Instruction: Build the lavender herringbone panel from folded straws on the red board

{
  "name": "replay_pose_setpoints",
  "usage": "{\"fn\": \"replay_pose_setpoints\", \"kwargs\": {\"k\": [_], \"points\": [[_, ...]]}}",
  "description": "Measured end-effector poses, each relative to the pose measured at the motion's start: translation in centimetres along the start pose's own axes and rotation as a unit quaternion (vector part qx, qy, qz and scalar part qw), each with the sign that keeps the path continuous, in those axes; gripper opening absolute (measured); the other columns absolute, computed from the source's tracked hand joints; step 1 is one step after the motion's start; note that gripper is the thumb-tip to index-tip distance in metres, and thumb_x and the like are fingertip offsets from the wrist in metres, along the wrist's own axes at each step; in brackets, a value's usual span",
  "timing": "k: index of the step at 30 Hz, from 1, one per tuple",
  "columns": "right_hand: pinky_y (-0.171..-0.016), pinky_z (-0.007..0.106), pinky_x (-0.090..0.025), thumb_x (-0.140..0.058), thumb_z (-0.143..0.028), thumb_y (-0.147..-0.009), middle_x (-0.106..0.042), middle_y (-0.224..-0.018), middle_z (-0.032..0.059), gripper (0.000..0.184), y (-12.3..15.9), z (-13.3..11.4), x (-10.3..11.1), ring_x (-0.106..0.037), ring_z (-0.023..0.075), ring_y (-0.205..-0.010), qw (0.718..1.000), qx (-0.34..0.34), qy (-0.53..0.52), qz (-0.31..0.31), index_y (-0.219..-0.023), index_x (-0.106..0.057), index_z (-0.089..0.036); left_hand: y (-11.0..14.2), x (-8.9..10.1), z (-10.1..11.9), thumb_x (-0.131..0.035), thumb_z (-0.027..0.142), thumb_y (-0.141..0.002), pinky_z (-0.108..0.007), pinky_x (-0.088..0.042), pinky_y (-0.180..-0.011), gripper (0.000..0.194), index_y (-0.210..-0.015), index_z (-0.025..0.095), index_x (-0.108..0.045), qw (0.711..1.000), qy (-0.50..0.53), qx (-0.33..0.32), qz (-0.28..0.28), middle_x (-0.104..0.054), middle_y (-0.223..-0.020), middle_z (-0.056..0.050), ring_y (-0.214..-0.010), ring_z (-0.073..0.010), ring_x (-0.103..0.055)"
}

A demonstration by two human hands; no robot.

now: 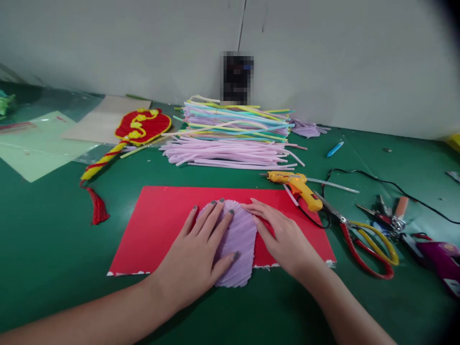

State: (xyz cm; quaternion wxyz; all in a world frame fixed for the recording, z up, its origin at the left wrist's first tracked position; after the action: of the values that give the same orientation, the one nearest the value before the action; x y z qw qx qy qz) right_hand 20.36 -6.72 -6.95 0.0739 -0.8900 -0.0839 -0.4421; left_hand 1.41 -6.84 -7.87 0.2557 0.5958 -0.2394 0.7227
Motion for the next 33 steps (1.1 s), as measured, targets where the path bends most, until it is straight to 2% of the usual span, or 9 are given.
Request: {"fn": "replay_pose_setpoints", "kwargs": {"k": [8, 16, 25, 33], "points": [[-0.098, 0.036, -0.044, -0.036, -0.023, -0.09, -0.059, -0.121, 0.0027, 0.031, 0.0, -0.29, 0.32, -0.049, 0.0168, -0.119, 0.999, 0.006, 0.01, 0.047, -0.116, -0.053, -0.025, 0.01, 0.02, -0.05, -0.033, 0.053, -0.088, -0.05, -0.02, -0.108, 0.063, -0.141, 0.018, -0.026, 1.0, 0.003, -0.003, 0.002, -0.024, -0.148, -0.009, -0.135, -0.0284, -0.021], [-0.102, 0.041, -0.04, -0.036, -0.023, -0.09, -0.053, -0.127, 0.0059, 0.033, 0.19, -0.38, -0.06, -0.047, 0.0184, -0.121, 0.999, 0.007, 0.036, 0.001, -0.12, -0.05, -0.024, 0.07, 0.06, -0.07, -0.033, 0.052, -0.088, -0.05, -0.02, -0.108, 0.063, -0.141, 0.018, -0.026, 1.0, 0.002, 0.001, -0.004, -0.024, -0.148, -0.01, -0.135, -0.0282, -0.021], [-0.101, 0.041, -0.04, -0.038, -0.023, -0.089, -0.054, -0.127, 0.005, 0.033, 0.12, -0.5, 0.31, -0.048, 0.0182, -0.12, 0.999, 0.003, 0.035, -0.008, -0.12, -0.051, -0.025, -0.03, 0.05, -0.04, -0.035, 0.051, -0.087, -0.049, -0.021, -0.108, 0.063, -0.141, 0.019, -0.026, 1.0, 0.005, 0.001, 0.013, -0.026, -0.147, -0.009, -0.134, -0.0288, -0.023], [-0.1, 0.044, -0.041, -0.038, -0.021, -0.089, -0.056, -0.124, 0.0056, 0.032, 0.05, -0.78, 0.41, -0.048, 0.0194, -0.119, 1.0, 0.009, 0.022, 0.005, -0.117, -0.053, -0.025, -0.03, 0.12, 0.02, -0.034, 0.051, -0.088, -0.05, -0.021, -0.108, 0.063, -0.141, 0.019, -0.024, 1.0, 0.006, 0.0, 0.001, -0.025, -0.148, -0.009, -0.134, -0.0285, -0.022]]}}
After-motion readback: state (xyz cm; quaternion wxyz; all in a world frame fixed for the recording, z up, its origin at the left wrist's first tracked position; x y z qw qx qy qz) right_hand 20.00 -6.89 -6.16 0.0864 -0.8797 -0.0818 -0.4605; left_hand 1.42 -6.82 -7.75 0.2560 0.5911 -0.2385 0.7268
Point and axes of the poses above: each hand's wrist, its own y-axis away from the middle knuckle, its own x-axis out of the back of the hand, z = x × y, the point moved 2 cm from there along -y, towards the middle knuckle
